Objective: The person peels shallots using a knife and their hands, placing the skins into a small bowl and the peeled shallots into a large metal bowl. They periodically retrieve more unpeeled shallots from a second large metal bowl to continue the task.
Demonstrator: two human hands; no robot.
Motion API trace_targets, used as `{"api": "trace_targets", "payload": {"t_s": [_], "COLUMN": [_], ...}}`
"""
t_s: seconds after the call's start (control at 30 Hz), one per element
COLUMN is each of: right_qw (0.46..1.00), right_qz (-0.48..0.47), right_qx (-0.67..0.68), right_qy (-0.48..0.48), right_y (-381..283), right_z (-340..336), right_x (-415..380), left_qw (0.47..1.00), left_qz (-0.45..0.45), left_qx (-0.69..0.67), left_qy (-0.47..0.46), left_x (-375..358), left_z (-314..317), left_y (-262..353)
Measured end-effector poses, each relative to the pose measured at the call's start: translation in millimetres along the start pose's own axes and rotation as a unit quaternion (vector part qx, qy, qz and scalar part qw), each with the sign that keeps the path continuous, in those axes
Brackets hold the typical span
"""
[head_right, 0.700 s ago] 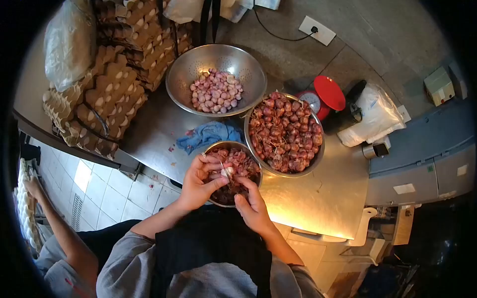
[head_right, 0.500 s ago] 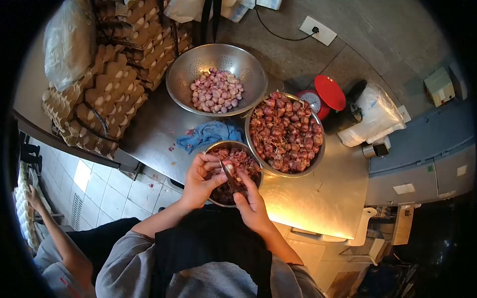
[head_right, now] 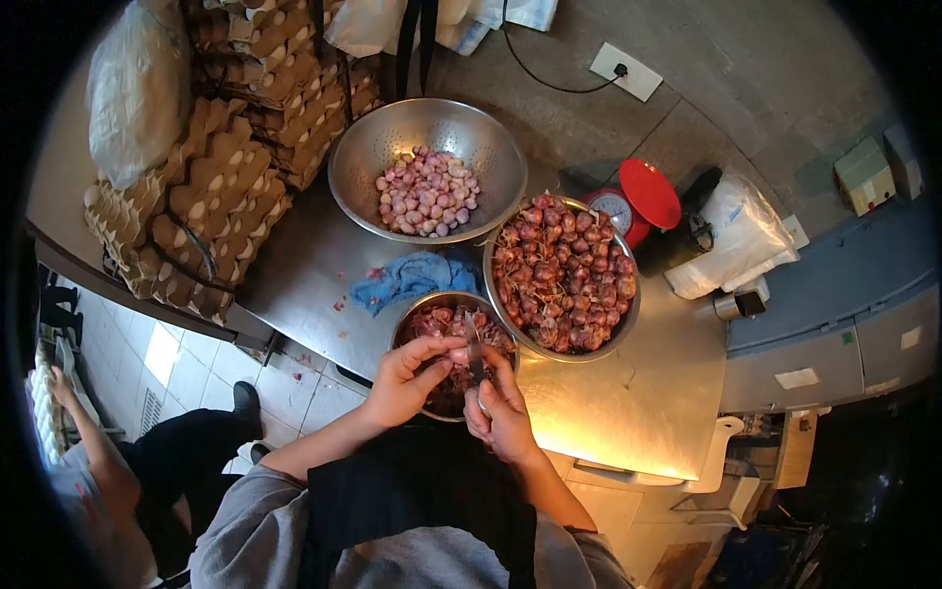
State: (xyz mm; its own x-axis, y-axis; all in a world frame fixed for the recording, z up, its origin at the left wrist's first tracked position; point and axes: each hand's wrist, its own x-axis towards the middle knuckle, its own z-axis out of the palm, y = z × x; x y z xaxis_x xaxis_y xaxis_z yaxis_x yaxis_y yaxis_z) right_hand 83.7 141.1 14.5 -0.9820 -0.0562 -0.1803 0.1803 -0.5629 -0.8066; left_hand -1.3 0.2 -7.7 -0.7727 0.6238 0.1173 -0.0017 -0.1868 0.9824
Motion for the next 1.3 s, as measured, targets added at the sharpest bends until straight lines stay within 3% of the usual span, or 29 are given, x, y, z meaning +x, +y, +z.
{"api": "trace_targets", "payload": {"t_s": [0.1,0.2,0.3,0.4,0.43,0.53,0.57,0.67,1.07,1.3], "right_qw": [0.997,0.995,0.997,0.988,0.985,0.982,0.98,0.972,0.939,0.945], "right_qz": [-0.012,-0.013,0.027,0.049,0.044,0.012,0.003,-0.001,-0.046,-0.037], "right_qx": [-0.07,-0.091,-0.074,-0.142,-0.163,-0.189,-0.198,-0.232,-0.342,-0.323], "right_qy": [0.023,0.034,0.02,0.023,0.028,0.02,0.009,-0.017,0.013,0.034], "right_y": [7.0,10.2,9.6,5.0,2.0,-1.6,-3.6,-6.2,1.3,3.7], "right_z": [-5.3,-4.9,-5.5,-11.6,-12.9,-21.7,-21.5,-19.8,-22.3,-28.3], "right_x": [2.7,2.0,-0.5,-2.7,-2.6,-3.7,-3.4,-4.1,-5.0,-5.8], "left_qw": [0.984,0.994,0.991,0.997,0.994,0.989,0.955,0.913,0.89,0.882], "left_qz": [-0.056,0.015,-0.054,-0.029,0.046,-0.065,-0.127,-0.183,-0.211,-0.237], "left_qx": [-0.166,-0.096,-0.121,-0.059,0.089,-0.135,-0.266,-0.365,-0.403,-0.407], "left_qy": [0.018,0.054,0.029,0.047,0.036,-0.009,-0.032,-0.012,-0.027,-0.013], "left_x": [-0.6,1.6,3.7,8.0,10.6,9.5,8.2,8.7,5.0,3.8], "left_z": [5.3,8.6,3.5,-3.0,-9.0,-9.4,-9.6,-6.4,-6.7,-8.1], "left_y": [-0.1,-3.2,-18.8,-21.4,-17.1,-7.3,-6.3,0.5,-10.2,-12.8]}}
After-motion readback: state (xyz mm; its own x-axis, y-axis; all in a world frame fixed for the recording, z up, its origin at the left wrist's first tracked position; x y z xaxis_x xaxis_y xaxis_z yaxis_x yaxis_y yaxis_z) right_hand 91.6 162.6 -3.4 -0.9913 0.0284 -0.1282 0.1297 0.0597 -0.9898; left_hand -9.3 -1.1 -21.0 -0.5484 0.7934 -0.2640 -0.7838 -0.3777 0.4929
